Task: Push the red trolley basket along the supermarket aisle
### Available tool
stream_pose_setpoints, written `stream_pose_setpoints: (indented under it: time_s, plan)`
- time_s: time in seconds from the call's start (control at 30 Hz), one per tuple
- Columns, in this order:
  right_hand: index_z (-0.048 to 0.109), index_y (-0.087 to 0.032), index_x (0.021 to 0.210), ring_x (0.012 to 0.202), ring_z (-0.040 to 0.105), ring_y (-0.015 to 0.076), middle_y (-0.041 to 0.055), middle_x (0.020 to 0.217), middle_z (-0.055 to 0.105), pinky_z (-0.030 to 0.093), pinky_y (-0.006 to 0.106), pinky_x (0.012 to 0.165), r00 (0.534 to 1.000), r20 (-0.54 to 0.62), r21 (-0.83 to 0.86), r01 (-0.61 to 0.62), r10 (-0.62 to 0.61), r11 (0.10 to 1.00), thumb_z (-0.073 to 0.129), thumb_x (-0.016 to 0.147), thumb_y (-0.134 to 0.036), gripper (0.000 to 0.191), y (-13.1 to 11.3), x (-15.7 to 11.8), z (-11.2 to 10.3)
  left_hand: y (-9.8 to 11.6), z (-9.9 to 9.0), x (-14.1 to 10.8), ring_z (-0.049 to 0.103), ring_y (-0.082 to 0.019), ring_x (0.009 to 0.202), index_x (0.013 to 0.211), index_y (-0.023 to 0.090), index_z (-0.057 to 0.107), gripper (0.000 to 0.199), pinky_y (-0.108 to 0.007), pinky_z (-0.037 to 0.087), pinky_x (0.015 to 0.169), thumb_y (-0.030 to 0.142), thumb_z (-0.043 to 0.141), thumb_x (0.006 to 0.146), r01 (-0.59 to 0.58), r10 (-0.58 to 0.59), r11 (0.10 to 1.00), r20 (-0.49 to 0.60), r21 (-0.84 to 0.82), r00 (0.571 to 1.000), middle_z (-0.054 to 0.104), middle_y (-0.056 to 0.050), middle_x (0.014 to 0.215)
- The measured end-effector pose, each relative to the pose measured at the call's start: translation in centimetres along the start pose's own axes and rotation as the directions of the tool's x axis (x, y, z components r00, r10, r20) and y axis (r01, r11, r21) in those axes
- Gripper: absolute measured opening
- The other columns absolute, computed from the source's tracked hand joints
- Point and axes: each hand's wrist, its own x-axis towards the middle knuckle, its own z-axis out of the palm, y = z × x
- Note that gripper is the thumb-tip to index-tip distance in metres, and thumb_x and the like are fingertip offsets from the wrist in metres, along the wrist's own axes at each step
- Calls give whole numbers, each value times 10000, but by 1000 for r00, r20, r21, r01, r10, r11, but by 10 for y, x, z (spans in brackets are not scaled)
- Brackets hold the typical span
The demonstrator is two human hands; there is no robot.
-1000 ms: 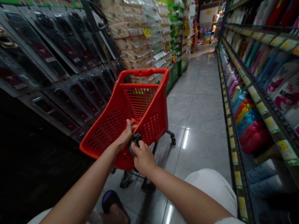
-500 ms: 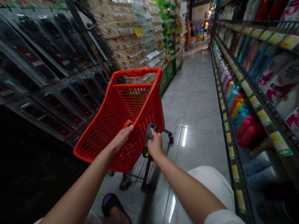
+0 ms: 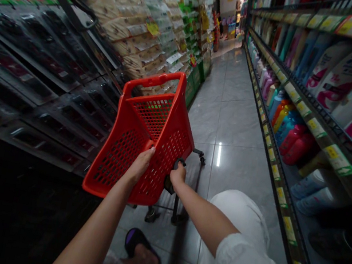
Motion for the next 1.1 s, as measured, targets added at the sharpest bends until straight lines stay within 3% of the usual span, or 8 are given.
stream_pose_setpoints:
  time_s: [0.1, 0.23, 0.43, 0.57, 0.73, 0.83, 1.0, 1.1]
  plan:
    - [526, -170, 1426, 1188, 582, 241, 129, 1242, 605, 462, 372, 1042, 990, -132, 10, -56, 57, 998, 453, 741, -38, 701, -27, 24, -5, -3, 0, 3, 628, -316, 1123, 1065, 75, 721, 808, -450, 419, 1055, 779, 636, 677, -31, 31, 999, 0, -14, 1000, 753, -143, 991]
    - [464, -248, 1480, 1288, 509, 238, 106, 1310, 551, 385, 379, 1129, 979, -144, -11, 144, -144, 990, 482, 764, -55, 742, -43, 37, -13, -6, 1, 9, 628, -309, 1113, 1051, 83, 723, 837, -454, 397, 1081, 809, 629, 646, -59, 59, 998, -13, 13, 998, 745, -138, 1053]
    - [507, -204, 1443, 1095, 637, 256, 108, 1124, 661, 504, 392, 985, 977, -90, 123, -180, 192, 976, 520, 696, -46, 764, 7, 25, 0, -3, -3, 2, 661, -321, 1034, 1086, 73, 704, 841, -445, 483, 968, 800, 621, 670, 8, -8, 1000, 2, 6, 1000, 754, -138, 975]
    - [546, -156, 1411, 1159, 621, 268, 135, 1202, 654, 494, 394, 1006, 962, -107, 122, -236, 249, 964, 496, 707, -48, 713, -1, 24, 5, -5, -4, 1, 669, -312, 995, 1065, 87, 706, 784, -437, 496, 936, 772, 628, 691, 21, -20, 999, 16, -27, 1000, 756, -119, 908]
    - [499, -202, 1457, 1298, 514, 225, 123, 1331, 541, 392, 383, 1135, 990, -99, 121, 108, -96, 987, 455, 740, -24, 740, -41, 6, -6, -9, -2, 15, 640, -282, 1028, 908, 111, 714, 666, -415, 450, 1002, 735, 650, 686, -86, 86, 996, -56, 4, 995, 740, -107, 920]
    - [485, -251, 1467, 1302, 500, 219, 101, 1311, 536, 381, 397, 1148, 978, -24, 124, 207, -206, 970, 469, 711, -3, 795, -36, -17, -6, -10, 0, 24, 631, -260, 991, 813, 131, 687, 583, -384, 463, 961, 703, 632, 721, -103, 107, 994, -104, 39, 989, 726, -89, 882]
    - [540, -163, 1419, 1214, 574, 252, 129, 1181, 594, 434, 443, 1098, 993, 19, 94, -121, 120, 988, 459, 670, 26, 778, -15, -32, 5, -11, 2, 30, 634, -260, 945, 796, 152, 668, 535, -380, 488, 901, 682, 601, 767, -72, 78, 996, -106, 55, 991, 706, -65, 793]
    - [532, -172, 1426, 1257, 544, 238, 126, 1235, 577, 408, 420, 1120, 998, -20, 129, -54, 57, 990, 442, 744, -5, 708, -34, -20, -3, -11, 3, 33, 634, -265, 967, 813, 148, 680, 527, -385, 484, 917, 665, 588, 780, -96, 102, 994, -113, 58, 988, 717, -80, 830]
